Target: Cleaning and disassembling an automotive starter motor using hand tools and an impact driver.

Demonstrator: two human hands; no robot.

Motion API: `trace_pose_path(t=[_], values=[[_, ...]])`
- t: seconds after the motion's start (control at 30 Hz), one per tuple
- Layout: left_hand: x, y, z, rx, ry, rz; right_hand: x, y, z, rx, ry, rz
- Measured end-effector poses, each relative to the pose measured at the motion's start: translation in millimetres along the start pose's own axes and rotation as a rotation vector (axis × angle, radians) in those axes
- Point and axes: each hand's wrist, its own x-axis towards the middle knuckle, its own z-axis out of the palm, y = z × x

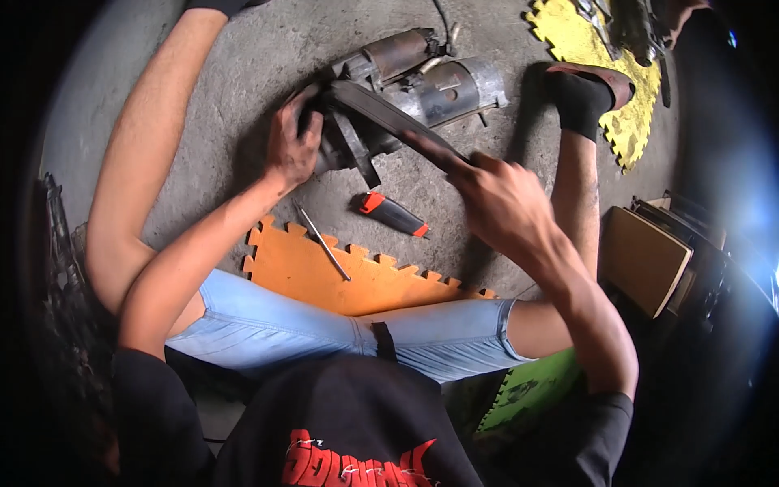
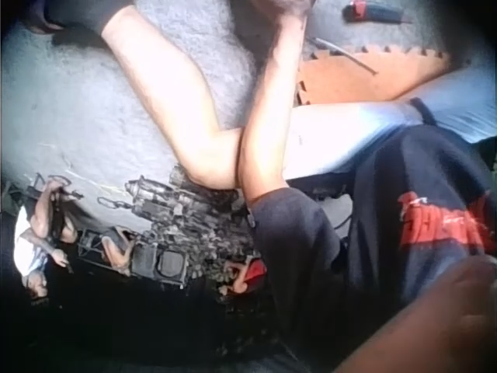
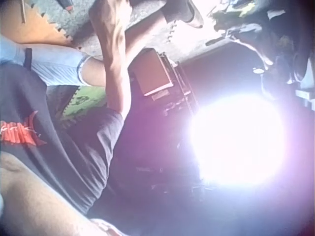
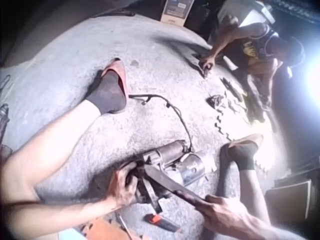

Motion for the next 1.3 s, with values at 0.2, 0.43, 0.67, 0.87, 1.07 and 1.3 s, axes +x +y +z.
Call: trace_pose_path(t=[0.2,0.43,0.67,0.87,1.07,1.3], values=[[-6.5,-9.3,14.6,0.158,0.018,0.089,13.6,2.9,-7.0,-0.117,0.031,-0.033],[3.9,15.2,3.5,0.041,-0.004,-0.032,-83.4,29.6,1.3,-0.087,-0.236,0.051],[7.4,18.3,1.3,-0.054,-0.063,-0.066,-110.0,6.5,96.3,0.005,-0.668,-0.116],[2.0,13.3,3.5,-0.070,-0.121,-0.151,-37.2,-15.9,118.2,0.249,-0.075,0.057],[-1.2,2.9,3.9,-0.070,-0.124,-0.096,-1.6,-24.0,140.4,0.147,-0.228,0.146],[-0.4,13.0,-1.1,-0.082,-0.140,-0.156,-25.2,-3.4,105.9,0.416,-0.015,-0.001]])
